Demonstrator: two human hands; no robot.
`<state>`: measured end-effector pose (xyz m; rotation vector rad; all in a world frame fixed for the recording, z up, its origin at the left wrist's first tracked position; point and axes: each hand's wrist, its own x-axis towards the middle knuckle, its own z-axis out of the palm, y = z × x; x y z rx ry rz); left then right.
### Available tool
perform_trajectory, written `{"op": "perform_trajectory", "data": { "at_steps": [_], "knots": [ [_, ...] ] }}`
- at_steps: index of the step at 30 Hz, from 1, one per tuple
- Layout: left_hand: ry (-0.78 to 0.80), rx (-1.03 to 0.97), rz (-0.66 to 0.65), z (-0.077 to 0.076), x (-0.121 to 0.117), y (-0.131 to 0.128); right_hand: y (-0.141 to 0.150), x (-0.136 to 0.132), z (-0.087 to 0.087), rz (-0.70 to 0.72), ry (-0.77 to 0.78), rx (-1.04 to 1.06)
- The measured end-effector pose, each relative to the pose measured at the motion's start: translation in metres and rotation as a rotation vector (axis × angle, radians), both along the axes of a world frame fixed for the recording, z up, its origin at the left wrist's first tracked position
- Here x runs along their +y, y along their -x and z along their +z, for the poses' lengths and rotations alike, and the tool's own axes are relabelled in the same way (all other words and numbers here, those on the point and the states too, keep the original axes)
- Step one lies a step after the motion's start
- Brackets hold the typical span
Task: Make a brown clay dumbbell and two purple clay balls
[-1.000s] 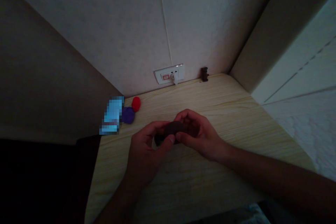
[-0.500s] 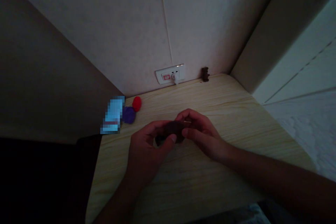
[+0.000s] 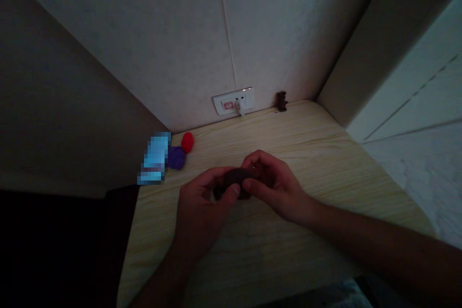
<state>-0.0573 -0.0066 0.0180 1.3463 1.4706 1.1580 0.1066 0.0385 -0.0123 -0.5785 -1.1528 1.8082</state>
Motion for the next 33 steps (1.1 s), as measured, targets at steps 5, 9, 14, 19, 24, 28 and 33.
{"op": "perform_trajectory", "data": {
  "at_steps": [5,9,14,19,24,28,33],
  "knots": [
    [-0.005,0.037,-0.027,-0.0007,0.0000,0.0013,0.0011,0.0013,0.0024,-0.047,0.004,-0.070],
    [-0.017,0.057,-0.032,-0.0018,-0.0007,0.0018,0.0003,0.0014,0.0029,-0.046,-0.010,-0.093],
    [-0.015,-0.020,-0.076,-0.0013,0.0005,0.0023,0.0004,0.0023,0.0033,-0.092,-0.018,-0.087],
    [-0.007,-0.054,-0.070,-0.0015,0.0010,0.0040,0.0003,0.0039,0.0039,-0.103,0.012,-0.037],
    [0.015,-0.066,-0.031,-0.0026,0.0016,0.0041,0.0018,0.0021,0.0011,-0.044,0.015,0.009],
    [0.029,-0.051,-0.012,-0.0025,0.0021,0.0032,0.0031,0.0014,-0.0011,-0.053,0.011,-0.006],
    [0.010,-0.041,-0.046,-0.0033,0.0009,0.0047,0.0024,0.0033,-0.0016,-0.090,0.029,-0.018]
  ]
}}
